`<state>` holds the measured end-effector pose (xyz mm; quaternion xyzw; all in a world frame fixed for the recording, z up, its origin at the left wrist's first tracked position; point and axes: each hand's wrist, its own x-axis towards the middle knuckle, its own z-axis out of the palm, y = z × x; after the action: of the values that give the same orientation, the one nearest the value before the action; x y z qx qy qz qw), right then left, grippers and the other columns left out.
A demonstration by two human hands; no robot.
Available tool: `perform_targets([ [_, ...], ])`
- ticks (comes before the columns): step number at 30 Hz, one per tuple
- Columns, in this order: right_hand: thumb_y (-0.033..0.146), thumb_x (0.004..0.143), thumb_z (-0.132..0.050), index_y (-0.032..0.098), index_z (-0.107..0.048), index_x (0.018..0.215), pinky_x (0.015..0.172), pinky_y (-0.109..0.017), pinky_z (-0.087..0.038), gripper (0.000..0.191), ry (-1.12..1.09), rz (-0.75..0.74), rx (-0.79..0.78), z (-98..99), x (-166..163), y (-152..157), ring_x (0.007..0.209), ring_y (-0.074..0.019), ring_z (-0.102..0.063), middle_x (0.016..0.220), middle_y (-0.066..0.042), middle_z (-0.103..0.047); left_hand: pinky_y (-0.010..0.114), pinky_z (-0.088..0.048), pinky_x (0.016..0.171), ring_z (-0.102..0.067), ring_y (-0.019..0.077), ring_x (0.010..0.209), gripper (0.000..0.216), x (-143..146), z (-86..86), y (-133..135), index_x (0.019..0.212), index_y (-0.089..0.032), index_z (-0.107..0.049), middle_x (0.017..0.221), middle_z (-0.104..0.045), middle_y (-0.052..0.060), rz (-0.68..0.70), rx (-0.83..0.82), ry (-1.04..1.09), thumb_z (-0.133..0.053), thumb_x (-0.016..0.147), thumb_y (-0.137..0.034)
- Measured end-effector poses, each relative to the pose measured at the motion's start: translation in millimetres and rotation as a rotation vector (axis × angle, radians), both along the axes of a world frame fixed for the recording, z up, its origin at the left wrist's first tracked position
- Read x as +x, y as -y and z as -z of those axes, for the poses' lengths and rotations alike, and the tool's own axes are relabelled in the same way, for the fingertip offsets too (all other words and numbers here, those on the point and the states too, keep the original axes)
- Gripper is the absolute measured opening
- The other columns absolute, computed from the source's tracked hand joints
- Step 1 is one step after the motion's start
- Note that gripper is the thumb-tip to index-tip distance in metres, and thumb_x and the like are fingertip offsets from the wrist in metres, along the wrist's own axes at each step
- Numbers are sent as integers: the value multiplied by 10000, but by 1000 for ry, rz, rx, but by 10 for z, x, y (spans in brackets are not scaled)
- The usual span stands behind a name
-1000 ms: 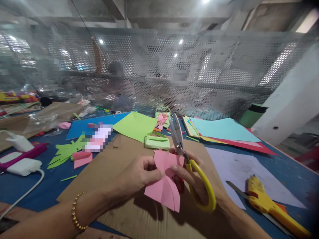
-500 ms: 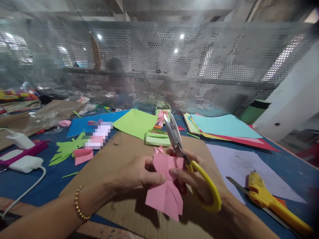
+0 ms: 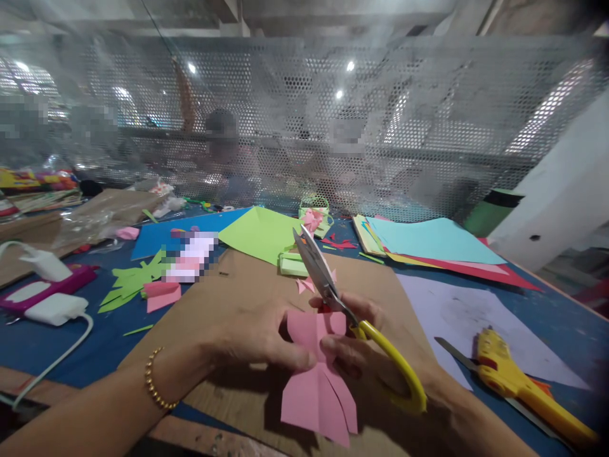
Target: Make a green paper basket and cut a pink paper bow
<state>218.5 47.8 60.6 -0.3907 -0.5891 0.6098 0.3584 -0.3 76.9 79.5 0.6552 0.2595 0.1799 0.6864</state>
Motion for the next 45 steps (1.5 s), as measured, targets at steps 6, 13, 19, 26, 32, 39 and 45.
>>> perform_targets([
  [6,324,819,-769,214,-591,1200,463,-160,-383,435,91,64,95,-57,-26,-37,500,-76,-508,605,59,-598,251,-450,676,-583,141,719,171,59,63,43,860,-144,-728,785,-665,24,-82,-142,102,-620,738,-91],
  [13,451,747,-788,134,-511,1319,406,-204,-353,711,69,288,154,-50,-106,-62,396,-106,-454,444,81,-516,346,-509,853,-687,232,885,218,220,236,35,971,-107,-745,957,-730,128,-218,-207,320,-704,803,-241],
  [19,576,705,-776,84,-510,1313,399,-238,-375,826,88,430,193,-72,-178,-53,385,-127,-461,434,52,-537,302,-517,796,-694,198,825,210,266,270,38,957,-117,-745,934,-745,111,-337,-229,357,-729,777,-225],
  [26,527,719,-802,179,-556,1314,406,-233,-355,731,112,346,108,-79,-93,-76,412,-113,-449,536,57,-538,226,-425,622,-611,132,703,198,60,66,3,974,-151,-758,903,-712,67,-269,-71,195,-668,809,-212],
  [32,509,720,-818,232,-708,1114,576,-231,-497,494,153,306,198,-88,-23,-85,729,-173,-601,898,-25,-675,240,-332,529,-493,115,590,75,-16,36,26,770,-133,-725,695,-588,21,-179,-157,133,-684,734,-184],
  [39,585,838,-685,244,-619,1169,418,-214,-402,480,145,462,252,-141,5,-75,456,-105,-484,606,48,-539,273,-427,581,-538,143,619,93,2,61,-96,766,-154,-693,704,-598,19,-497,-104,198,-719,724,-232],
  [45,634,828,-662,210,-585,1192,374,-220,-348,563,212,507,179,-57,11,-114,420,-111,-445,569,59,-489,275,-476,620,-529,138,615,215,-32,-45,-248,655,-172,-603,651,-552,-6,-798,-112,411,-778,709,-285],
])
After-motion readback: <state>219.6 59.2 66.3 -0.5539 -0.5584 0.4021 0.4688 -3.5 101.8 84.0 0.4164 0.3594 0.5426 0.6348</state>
